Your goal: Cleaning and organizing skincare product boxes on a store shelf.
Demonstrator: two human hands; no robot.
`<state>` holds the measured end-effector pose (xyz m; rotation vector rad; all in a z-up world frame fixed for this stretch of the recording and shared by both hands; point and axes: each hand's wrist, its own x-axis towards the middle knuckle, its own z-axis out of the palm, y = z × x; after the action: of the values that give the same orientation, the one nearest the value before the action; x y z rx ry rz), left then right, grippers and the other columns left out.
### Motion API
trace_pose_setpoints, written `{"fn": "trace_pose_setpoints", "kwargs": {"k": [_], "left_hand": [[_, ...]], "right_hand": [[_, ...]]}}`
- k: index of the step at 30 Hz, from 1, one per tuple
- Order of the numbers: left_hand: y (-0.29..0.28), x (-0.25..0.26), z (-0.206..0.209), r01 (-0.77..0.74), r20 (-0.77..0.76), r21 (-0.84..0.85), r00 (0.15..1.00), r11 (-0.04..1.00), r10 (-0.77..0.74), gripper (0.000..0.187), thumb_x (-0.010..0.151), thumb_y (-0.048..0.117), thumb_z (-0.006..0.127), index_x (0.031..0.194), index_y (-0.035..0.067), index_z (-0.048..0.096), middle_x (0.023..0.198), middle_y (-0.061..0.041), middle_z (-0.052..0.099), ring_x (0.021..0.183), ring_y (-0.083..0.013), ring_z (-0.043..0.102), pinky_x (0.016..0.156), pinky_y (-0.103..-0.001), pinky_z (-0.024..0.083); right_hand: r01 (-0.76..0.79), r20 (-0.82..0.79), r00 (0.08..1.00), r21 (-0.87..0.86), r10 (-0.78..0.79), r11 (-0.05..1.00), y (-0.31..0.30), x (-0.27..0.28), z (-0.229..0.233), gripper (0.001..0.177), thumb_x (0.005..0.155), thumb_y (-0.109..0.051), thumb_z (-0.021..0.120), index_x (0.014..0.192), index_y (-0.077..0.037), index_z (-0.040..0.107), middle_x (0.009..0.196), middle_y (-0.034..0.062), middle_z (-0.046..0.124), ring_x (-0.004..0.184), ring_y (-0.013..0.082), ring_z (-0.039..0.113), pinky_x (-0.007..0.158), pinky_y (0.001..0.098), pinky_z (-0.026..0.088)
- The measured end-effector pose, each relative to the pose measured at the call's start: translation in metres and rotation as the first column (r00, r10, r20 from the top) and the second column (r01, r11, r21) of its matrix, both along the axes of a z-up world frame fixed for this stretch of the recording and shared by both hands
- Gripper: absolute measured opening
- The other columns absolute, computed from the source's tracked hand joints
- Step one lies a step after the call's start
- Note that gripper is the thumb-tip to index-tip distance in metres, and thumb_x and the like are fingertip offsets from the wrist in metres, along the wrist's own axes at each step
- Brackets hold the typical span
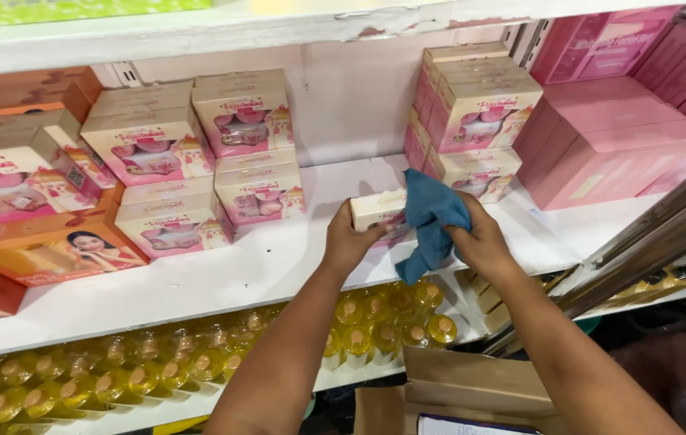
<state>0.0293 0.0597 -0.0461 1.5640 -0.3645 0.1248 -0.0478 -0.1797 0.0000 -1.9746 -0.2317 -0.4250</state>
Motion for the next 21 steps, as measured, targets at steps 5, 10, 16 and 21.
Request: {"fn": "trace_pose_setpoints", "kwargs": {"k": [5,10,16,21], "left_hand": [[0.039,-0.027,0.026,0.011,-0.026,-0.107,1.0,0.994,-0.014,0.05,0.078,0.01,0.089,0.118,0.002,0.06,0.11,-0.007,0.074,0.1,-0.0134,0.07,0.087,-0.029,0.059],[0.07,-0.056,0.056,-0.042,0.033,-0.162,0.998,0.986,0.048,0.059,0.073,0.004,0.089,0.124,0.002,0.059,0.107,-0.009,0.073,0.095,-0.0161,0.069,0.084,-0.031,0.058],[0.115,-0.069,0.041,-0.211,0.205,0.09,0.96,0.973,0.189,0.057,0.074,0.0,0.082,0.128,0.004,0.063,0.112,-0.009,0.076,0.105,-0.0186,0.073,0.091,-0.031,0.056],[0.168,-0.103,0.108,-0.011,0.083,-0.247,0.996,0.969,0.033,0.05,0.078,0.003,0.079,0.124,0.003,0.061,0.109,-0.008,0.073,0.096,-0.0141,0.069,0.084,-0.029,0.058]], "right_hand": [[0.103,0.312,0.949,-0.195,-0.038,0.975,0.042,-0.002,0.037,0.052,0.086,0.002,0.063,0.137,-0.002,0.054,0.128,0.0163,0.062,0.119,0.0316,0.06,0.103,0.0393,0.048],[0.112,0.57,0.811,-0.37,0.13,0.922,0.135,-0.025,0.084,0.058,0.075,0.002,0.063,0.132,0.0,0.055,0.13,0.025,0.059,0.127,0.0456,0.055,0.113,0.0503,0.041],[-0.044,0.571,0.764,-0.421,0.302,0.906,0.219,-0.043,0.115,0.056,0.069,-0.007,0.064,0.125,-0.002,0.06,0.125,0.0181,0.067,0.123,0.0393,0.061,0.111,0.0513,0.043],[-0.052,0.568,0.787,-0.33,0.242,0.943,0.218,-0.02,0.099,0.048,0.072,-0.004,0.064,0.121,-0.006,0.063,0.118,0.0136,0.069,0.113,0.0363,0.064,0.106,0.0461,0.049]]}}
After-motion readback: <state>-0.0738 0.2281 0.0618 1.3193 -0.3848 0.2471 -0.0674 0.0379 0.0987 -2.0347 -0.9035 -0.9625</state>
